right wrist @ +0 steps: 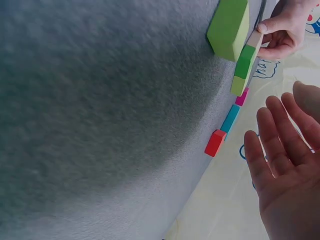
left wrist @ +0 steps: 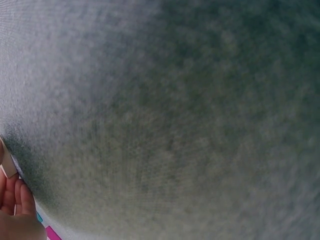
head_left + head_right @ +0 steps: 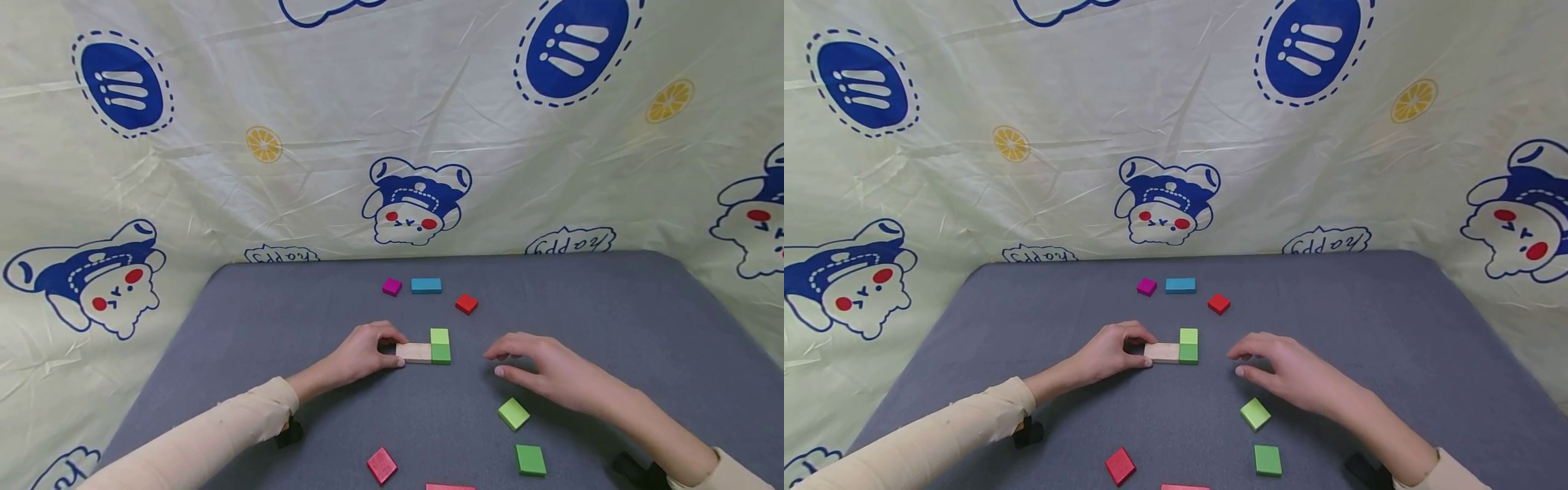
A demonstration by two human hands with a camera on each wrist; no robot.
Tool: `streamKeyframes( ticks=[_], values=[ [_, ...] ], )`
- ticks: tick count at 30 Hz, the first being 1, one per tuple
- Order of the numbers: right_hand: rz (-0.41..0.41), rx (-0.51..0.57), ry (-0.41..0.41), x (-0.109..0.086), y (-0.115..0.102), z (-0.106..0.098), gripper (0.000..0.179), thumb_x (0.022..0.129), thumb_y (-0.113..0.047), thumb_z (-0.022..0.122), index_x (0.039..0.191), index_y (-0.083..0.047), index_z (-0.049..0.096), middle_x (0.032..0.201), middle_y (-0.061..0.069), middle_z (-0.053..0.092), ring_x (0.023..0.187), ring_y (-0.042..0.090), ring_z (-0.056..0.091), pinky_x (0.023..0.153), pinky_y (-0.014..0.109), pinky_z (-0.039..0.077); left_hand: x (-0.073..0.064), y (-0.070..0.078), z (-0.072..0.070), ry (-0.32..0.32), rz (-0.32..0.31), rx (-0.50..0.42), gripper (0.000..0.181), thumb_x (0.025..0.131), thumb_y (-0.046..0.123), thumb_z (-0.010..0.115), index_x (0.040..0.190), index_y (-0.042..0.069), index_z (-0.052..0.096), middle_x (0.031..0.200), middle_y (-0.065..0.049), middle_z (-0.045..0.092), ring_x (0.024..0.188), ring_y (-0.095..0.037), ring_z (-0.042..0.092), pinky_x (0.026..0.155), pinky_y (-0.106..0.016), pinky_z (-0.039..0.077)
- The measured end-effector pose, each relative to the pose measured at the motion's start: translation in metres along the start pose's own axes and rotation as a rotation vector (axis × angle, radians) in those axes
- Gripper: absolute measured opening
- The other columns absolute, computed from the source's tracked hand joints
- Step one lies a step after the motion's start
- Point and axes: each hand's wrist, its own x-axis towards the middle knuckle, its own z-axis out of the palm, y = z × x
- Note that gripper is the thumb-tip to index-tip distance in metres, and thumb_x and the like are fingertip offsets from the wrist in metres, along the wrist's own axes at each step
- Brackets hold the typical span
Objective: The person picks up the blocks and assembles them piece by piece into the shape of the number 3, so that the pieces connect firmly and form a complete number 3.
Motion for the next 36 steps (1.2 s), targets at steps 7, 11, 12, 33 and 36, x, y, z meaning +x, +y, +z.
streamKeyframes(
  ticks=[7, 11, 12, 33, 36],
  values=[
    [-0.104, -0.03, 0.021, -0.013, 0.003, 0.005, 0.02, 0.096, -0.027, 0.066, 0.116, -0.025, 0.067, 0.112, -0.015, 0.063, 0.106, 0.008, 0.058, 0.089, 0.031, 0.048, 0.0, 0.0, 0.0, -0.001, -0.007, -0.008, 0.027, 0.084, 0.014, 0.079, 0.111, 0.014, 0.073, 0.101, 0.007, 0.063, 0.094, -0.011, 0.056, 0.085, -0.028, 0.047],
    [-0.151, -0.023, 0.016, -0.02, 0.008, 0.01, 0.021, 0.096, -0.023, 0.066, 0.116, -0.025, 0.067, 0.113, -0.014, 0.063, 0.106, 0.008, 0.058, 0.087, 0.028, 0.048, 0.0, 0.0, 0.0, 0.01, 0.0, -0.01, 0.027, 0.084, 0.014, 0.079, 0.11, 0.013, 0.073, 0.101, 0.007, 0.063, 0.093, -0.011, 0.056, 0.084, -0.028, 0.047],
    [-0.159, -0.017, 0.015, -0.021, 0.009, 0.011, 0.021, 0.095, -0.022, 0.067, 0.116, -0.025, 0.067, 0.113, -0.013, 0.063, 0.106, 0.008, 0.058, 0.088, 0.027, 0.048, 0.0, 0.0, 0.0, 0.011, -0.001, -0.009, 0.027, 0.084, 0.014, 0.079, 0.11, 0.014, 0.073, 0.101, 0.007, 0.063, 0.092, -0.011, 0.056, 0.084, -0.027, 0.047],
    [-0.059, 0.188, -0.137, -0.038, 0.028, 0.018, 0.034, 0.089, -0.029, 0.074, 0.121, -0.023, 0.064, 0.115, -0.011, 0.063, 0.099, 0.009, 0.058, 0.083, 0.026, 0.048, -0.001, 0.001, 0.001, 0.001, -0.026, -0.022, 0.026, 0.084, 0.013, 0.078, 0.11, 0.014, 0.073, 0.102, 0.007, 0.064, 0.094, -0.011, 0.056, 0.086, -0.029, 0.047],
    [-0.057, 0.187, -0.143, -0.037, 0.029, 0.018, 0.034, 0.089, -0.028, 0.074, 0.121, -0.023, 0.065, 0.116, -0.011, 0.063, 0.099, 0.009, 0.058, 0.083, 0.026, 0.048, -0.001, 0.003, 0.0, 0.007, -0.021, -0.025, 0.025, 0.084, 0.013, 0.078, 0.109, 0.013, 0.073, 0.101, 0.006, 0.064, 0.095, -0.013, 0.057, 0.086, -0.032, 0.047]
  ],
)
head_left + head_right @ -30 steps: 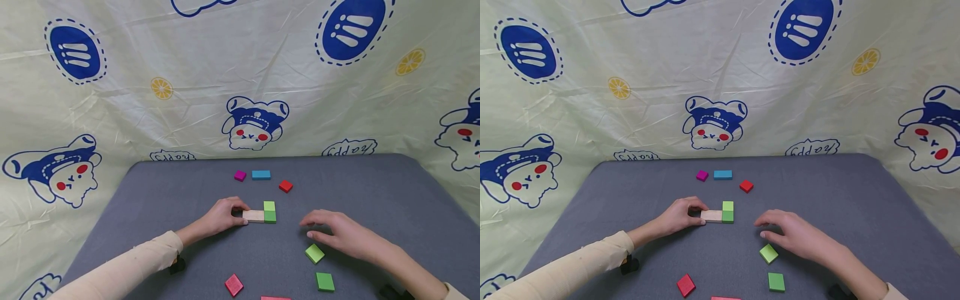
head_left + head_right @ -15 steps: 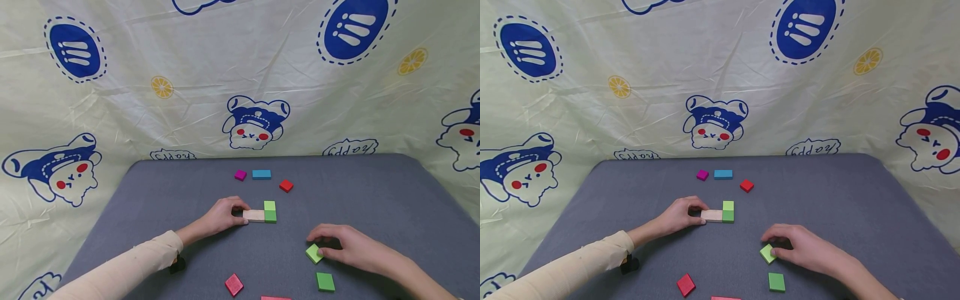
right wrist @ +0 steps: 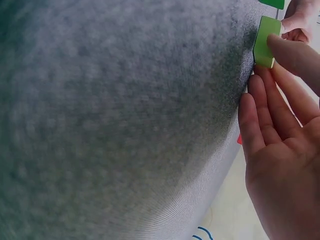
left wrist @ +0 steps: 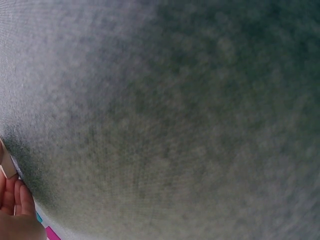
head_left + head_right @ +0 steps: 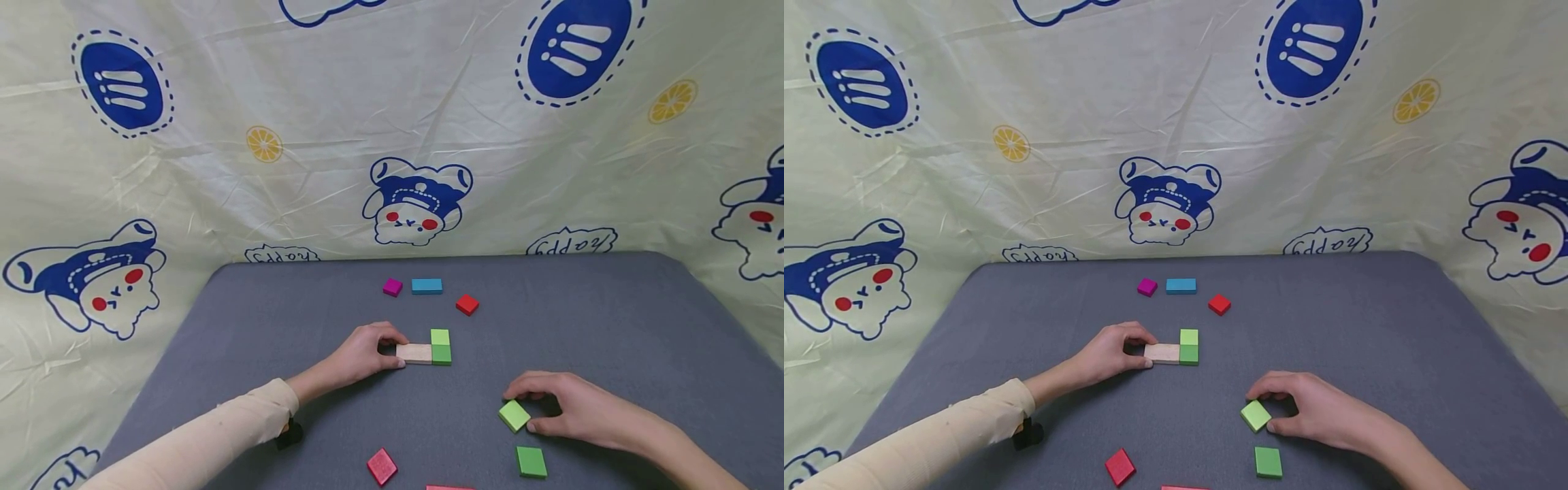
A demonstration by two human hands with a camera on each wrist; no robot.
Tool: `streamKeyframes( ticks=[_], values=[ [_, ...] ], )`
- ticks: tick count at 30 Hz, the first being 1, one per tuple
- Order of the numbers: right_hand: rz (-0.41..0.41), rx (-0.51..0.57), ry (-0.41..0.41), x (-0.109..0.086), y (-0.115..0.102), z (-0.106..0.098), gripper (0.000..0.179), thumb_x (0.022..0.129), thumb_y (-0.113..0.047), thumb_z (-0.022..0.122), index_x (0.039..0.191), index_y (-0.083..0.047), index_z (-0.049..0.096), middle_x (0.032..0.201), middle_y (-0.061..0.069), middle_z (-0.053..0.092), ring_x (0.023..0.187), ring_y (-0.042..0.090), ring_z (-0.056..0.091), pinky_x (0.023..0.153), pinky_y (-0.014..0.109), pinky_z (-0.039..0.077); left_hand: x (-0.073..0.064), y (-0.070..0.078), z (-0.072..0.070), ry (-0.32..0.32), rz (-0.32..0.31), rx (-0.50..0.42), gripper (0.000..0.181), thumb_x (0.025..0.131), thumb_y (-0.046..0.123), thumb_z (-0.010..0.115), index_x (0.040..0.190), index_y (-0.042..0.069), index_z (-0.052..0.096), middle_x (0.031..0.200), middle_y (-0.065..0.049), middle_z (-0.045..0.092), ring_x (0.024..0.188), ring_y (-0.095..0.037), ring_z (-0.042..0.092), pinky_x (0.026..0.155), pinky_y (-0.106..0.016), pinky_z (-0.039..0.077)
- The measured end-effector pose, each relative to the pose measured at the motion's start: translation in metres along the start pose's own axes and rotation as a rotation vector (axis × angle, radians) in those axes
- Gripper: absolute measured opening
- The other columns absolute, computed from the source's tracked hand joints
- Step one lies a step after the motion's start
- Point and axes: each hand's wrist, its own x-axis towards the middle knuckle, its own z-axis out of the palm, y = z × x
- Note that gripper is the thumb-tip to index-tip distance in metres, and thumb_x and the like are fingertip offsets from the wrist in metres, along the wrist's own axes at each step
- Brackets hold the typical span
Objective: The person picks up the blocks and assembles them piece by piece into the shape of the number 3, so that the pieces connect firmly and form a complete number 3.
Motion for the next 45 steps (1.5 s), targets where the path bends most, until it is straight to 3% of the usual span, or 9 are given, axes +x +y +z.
streamKeyframes(
  ticks=[9, 16, 21, 35, 45],
  values=[
    [-0.042, -0.066, 0.048, 0.003, 0.001, 0.003, 0.029, 0.087, -0.026, 0.076, 0.115, -0.025, 0.066, 0.109, -0.013, 0.063, 0.095, 0.008, 0.059, 0.079, 0.026, 0.049, -0.001, 0.001, 0.0, 0.002, 0.0, 0.0, 0.025, 0.084, 0.012, 0.078, 0.109, 0.013, 0.073, 0.102, 0.006, 0.064, 0.095, -0.012, 0.057, 0.086, -0.032, 0.047],
    [0.052, -0.138, 0.063, 0.015, -0.01, 0.002, 0.029, 0.086, -0.025, 0.077, 0.112, -0.033, 0.066, 0.107, -0.019, 0.061, 0.098, 0.007, 0.058, 0.084, 0.029, 0.049, 0.0, -0.001, 0.0, 0.001, 0.004, 0.003, 0.026, 0.084, 0.012, 0.078, 0.11, 0.013, 0.073, 0.102, 0.006, 0.064, 0.095, -0.013, 0.057, 0.086, -0.032, 0.047],
    [0.062, -0.163, 0.054, 0.027, -0.017, 0.004, 0.029, 0.086, -0.027, 0.077, 0.112, -0.035, 0.067, 0.108, -0.021, 0.061, 0.1, 0.006, 0.058, 0.086, 0.032, 0.05, 0.0, -0.002, 0.0, -0.004, 0.003, 0.001, 0.027, 0.084, 0.013, 0.078, 0.11, 0.013, 0.073, 0.103, 0.006, 0.064, 0.096, -0.012, 0.057, 0.088, -0.03, 0.047],
    [0.028, -0.236, 0.166, 0.057, -0.025, 0.015, 0.031, 0.083, -0.022, 0.08, 0.112, -0.027, 0.067, 0.105, -0.019, 0.06, 0.097, 0.007, 0.057, 0.087, 0.035, 0.05, 0.0, 0.0, 0.0, 0.01, 0.025, 0.0, 0.026, 0.084, 0.012, 0.079, 0.109, 0.012, 0.073, 0.101, 0.005, 0.065, 0.095, -0.014, 0.057, 0.086, -0.031, 0.047],
    [0.133, -0.251, 0.148, 0.074, -0.031, 0.022, 0.033, 0.082, -0.023, 0.081, 0.113, -0.02, 0.069, 0.104, -0.015, 0.061, 0.095, 0.009, 0.058, 0.085, 0.039, 0.051, 0.0, 0.0, -0.001, 0.005, 0.024, -0.005, 0.026, 0.085, 0.012, 0.078, 0.11, 0.012, 0.072, 0.102, 0.005, 0.064, 0.095, -0.014, 0.057, 0.086, -0.032, 0.047]
  ],
)
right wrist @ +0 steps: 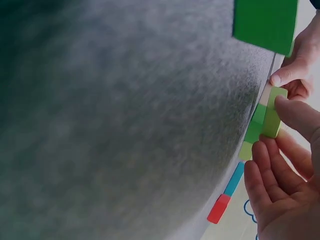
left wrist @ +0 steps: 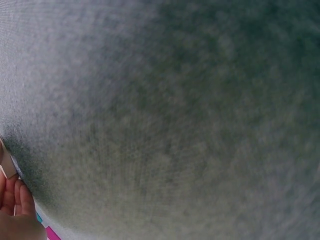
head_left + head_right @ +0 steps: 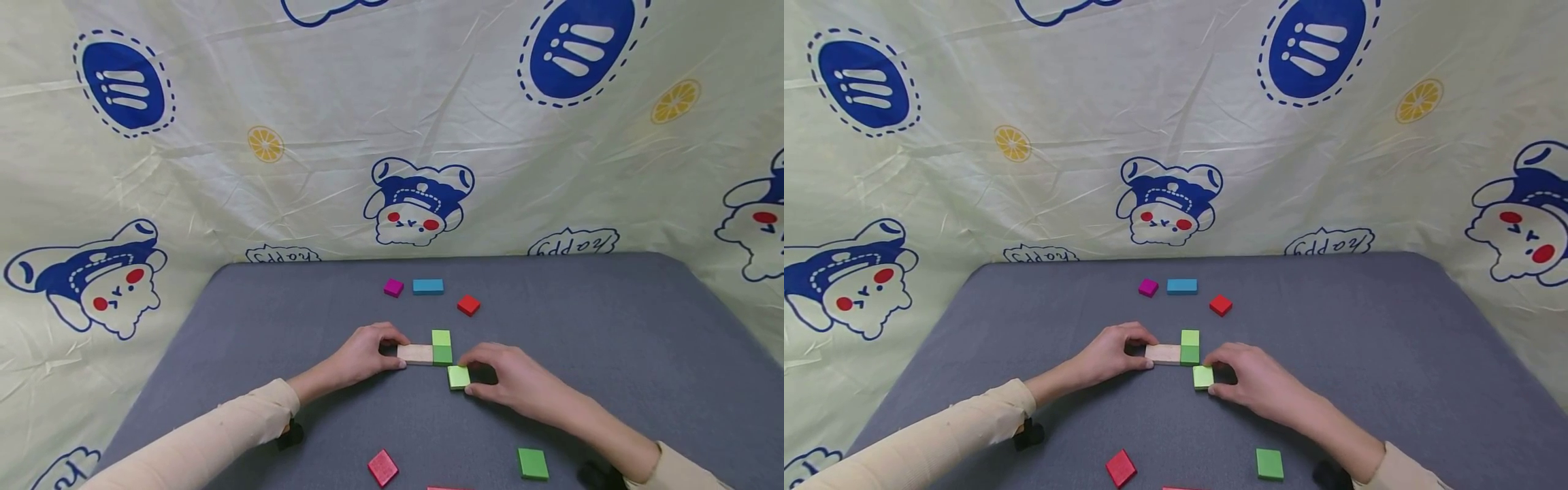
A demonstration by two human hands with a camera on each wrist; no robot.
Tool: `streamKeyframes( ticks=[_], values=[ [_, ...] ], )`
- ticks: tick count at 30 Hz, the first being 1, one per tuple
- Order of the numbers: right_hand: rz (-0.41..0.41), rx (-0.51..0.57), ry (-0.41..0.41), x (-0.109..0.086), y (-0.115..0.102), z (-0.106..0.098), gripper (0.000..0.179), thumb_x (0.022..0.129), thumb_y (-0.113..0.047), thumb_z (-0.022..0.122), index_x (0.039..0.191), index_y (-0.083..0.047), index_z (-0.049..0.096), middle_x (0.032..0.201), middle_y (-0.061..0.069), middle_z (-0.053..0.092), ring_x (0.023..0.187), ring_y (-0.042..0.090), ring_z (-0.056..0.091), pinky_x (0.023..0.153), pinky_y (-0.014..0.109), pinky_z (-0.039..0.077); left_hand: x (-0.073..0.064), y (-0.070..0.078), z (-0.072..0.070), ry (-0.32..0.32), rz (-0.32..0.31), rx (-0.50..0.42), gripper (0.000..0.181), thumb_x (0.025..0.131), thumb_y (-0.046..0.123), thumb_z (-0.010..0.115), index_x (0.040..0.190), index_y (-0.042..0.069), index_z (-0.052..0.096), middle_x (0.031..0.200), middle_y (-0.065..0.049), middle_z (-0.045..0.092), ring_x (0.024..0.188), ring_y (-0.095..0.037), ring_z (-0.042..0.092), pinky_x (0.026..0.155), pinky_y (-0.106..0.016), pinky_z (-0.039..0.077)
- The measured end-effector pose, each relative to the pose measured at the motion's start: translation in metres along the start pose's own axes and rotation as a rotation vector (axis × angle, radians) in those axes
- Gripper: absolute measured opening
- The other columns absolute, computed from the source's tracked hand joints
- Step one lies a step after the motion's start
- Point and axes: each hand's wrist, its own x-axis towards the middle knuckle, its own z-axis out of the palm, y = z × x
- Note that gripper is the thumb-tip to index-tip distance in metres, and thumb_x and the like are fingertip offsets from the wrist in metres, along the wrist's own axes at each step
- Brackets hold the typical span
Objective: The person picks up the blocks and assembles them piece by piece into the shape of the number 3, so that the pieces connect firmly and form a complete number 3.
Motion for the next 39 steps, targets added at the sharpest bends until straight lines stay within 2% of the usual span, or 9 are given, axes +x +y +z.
streamKeyframes(
  ticks=[8, 12, 18, 24, 29, 39],
  values=[
    [0.028, -0.014, 0.006, 0.009, -0.006, 0.003, 0.034, 0.081, -0.022, 0.082, 0.113, -0.018, 0.069, 0.104, -0.012, 0.063, 0.094, 0.009, 0.058, 0.085, 0.039, 0.051, -0.001, -0.001, 0.0, 0.006, 0.004, -0.002, 0.026, 0.084, 0.011, 0.078, 0.109, 0.012, 0.073, 0.101, 0.005, 0.064, 0.094, -0.014, 0.057, 0.086, -0.032, 0.047],
    [0.014, -0.016, 0.015, 0.01, -0.008, 0.004, 0.033, 0.081, -0.022, 0.082, 0.111, -0.017, 0.07, 0.103, -0.01, 0.063, 0.093, 0.01, 0.057, 0.084, 0.04, 0.051, 0.0, -0.001, 0.0, 0.0, 0.0, 0.005, 0.026, 0.084, 0.012, 0.078, 0.109, 0.012, 0.073, 0.101, 0.006, 0.064, 0.095, -0.014, 0.057, 0.086, -0.031, 0.047],
    [0.049, -0.014, -0.001, 0.012, -0.011, 0.007, 0.033, 0.08, -0.023, 0.083, 0.11, -0.017, 0.07, 0.1, -0.01, 0.061, 0.091, 0.011, 0.055, 0.084, 0.04, 0.05, 0.0, 0.0, -0.001, -0.002, 0.001, 0.003, 0.026, 0.084, 0.012, 0.079, 0.109, 0.012, 0.072, 0.102, 0.005, 0.064, 0.095, -0.014, 0.057, 0.086, -0.031, 0.047],
    [0.055, -0.056, 0.012, 0.012, -0.013, 0.01, 0.033, 0.078, -0.023, 0.084, 0.108, -0.017, 0.07, 0.099, -0.01, 0.061, 0.09, 0.011, 0.054, 0.084, 0.04, 0.05, 0.0, -0.001, -0.001, 0.002, 0.014, -0.003, 0.026, 0.084, 0.011, 0.078, 0.109, 0.011, 0.072, 0.101, 0.005, 0.064, 0.094, -0.013, 0.057, 0.085, -0.031, 0.047],
    [0.072, -0.044, 0.017, 0.011, -0.012, 0.008, 0.033, 0.079, -0.024, 0.083, 0.108, -0.018, 0.069, 0.099, -0.011, 0.061, 0.091, 0.01, 0.055, 0.084, 0.039, 0.049, 0.0, -0.002, 0.0, 0.001, 0.016, -0.009, 0.025, 0.084, 0.011, 0.078, 0.109, 0.012, 0.072, 0.101, 0.005, 0.064, 0.094, -0.013, 0.057, 0.085, -0.031, 0.047],
    [0.027, 0.011, 0.031, 0.009, -0.007, 0.007, 0.027, 0.08, -0.023, 0.082, 0.103, -0.02, 0.068, 0.095, -0.012, 0.061, 0.087, 0.007, 0.057, 0.078, 0.032, 0.05, 0.0, -0.002, 0.001, 0.008, 0.01, -0.007, 0.026, 0.084, 0.011, 0.079, 0.109, 0.012, 0.072, 0.101, 0.005, 0.064, 0.094, -0.014, 0.057, 0.085, -0.031, 0.047]
  ],
)
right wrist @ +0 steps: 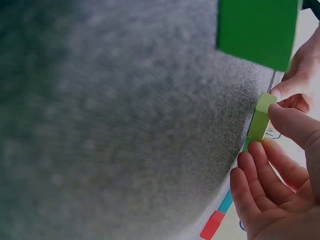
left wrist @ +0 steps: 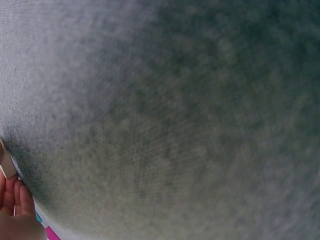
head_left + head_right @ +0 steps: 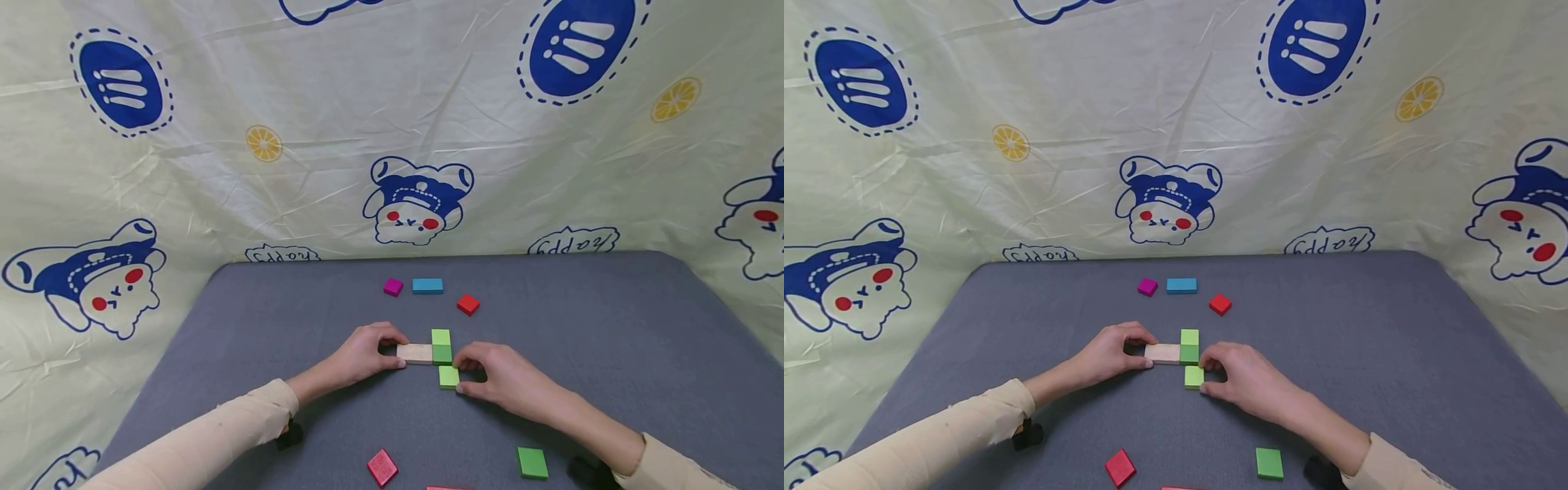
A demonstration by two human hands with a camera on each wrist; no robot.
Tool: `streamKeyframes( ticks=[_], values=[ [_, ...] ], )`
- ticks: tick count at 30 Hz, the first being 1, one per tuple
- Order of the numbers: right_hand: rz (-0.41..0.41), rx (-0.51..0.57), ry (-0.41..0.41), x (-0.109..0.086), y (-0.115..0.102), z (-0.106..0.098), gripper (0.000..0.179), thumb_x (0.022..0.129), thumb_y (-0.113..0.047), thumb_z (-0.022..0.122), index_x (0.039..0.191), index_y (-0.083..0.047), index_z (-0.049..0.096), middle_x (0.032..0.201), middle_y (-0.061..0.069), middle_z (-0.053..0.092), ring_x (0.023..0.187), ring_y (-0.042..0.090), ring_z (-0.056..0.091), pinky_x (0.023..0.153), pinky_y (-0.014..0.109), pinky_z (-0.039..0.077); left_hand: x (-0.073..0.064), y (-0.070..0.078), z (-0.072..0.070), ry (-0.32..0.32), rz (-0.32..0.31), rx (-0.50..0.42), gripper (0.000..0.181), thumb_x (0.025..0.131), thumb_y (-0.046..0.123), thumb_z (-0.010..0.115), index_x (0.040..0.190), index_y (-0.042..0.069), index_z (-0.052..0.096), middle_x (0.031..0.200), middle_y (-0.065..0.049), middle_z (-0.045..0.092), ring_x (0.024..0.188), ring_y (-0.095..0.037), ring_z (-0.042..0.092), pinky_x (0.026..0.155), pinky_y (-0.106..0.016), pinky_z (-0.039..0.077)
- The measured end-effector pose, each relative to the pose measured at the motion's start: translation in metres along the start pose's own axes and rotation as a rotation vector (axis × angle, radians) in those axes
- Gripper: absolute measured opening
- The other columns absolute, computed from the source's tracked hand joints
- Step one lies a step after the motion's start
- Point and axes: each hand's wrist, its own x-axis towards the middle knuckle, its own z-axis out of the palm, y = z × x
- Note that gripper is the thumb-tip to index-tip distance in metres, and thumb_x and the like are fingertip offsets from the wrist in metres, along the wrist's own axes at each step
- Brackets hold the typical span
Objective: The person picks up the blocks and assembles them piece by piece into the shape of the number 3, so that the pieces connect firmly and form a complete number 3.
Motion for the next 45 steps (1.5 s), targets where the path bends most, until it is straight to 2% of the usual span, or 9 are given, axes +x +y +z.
streamKeyframes(
  ticks=[8, 22, 45],
  values=[
    [0.007, 0.004, -0.002, 0.0038, -0.0007, 0.0012, 0.027, 0.081, -0.022, 0.082, 0.103, -0.02, 0.068, 0.094, -0.013, 0.061, 0.086, 0.008, 0.056, 0.078, 0.032, 0.05, 0.0005, -0.0002, 0.0008, -0.007, -0.002, 0.005, 0.026, 0.084, 0.012, 0.078, 0.109, 0.012, 0.072, 0.101, 0.006, 0.064, 0.094, -0.013, 0.057, 0.085, -0.031, 0.047],
    [-0.054, -0.01, 0.047, 0.0063, -0.0015, 0.0056, 0.023, 0.08, -0.02, 0.082, 0.098, -0.02, 0.067, 0.09, -0.013, 0.06, 0.083, 0.008, 0.056, 0.075, 0.031, 0.049, -0.0003, 0.0007, -0.0005, -0.012, -0.012, -0.004, 0.026, 0.084, 0.011, 0.078, 0.11, 0.012, 0.072, 0.101, 0.006, 0.063, 0.094, -0.013, 0.057, 0.085, -0.032, 0.047],
    [-0.034, -0.038, 0.048, 0.0083, -0.0054, 0.0065, 0.022, 0.079, -0.019, 0.083, 0.096, -0.019, 0.069, 0.087, -0.013, 0.061, 0.08, 0.007, 0.056, 0.073, 0.03, 0.049, 0.0002, 0.0008, -0.0007, -0.013, -0.005, 0.008, 0.026, 0.084, 0.011, 0.078, 0.109, 0.012, 0.072, 0.101, 0.006, 0.064, 0.095, -0.013, 0.057, 0.086, -0.032, 0.047]
  ],
)
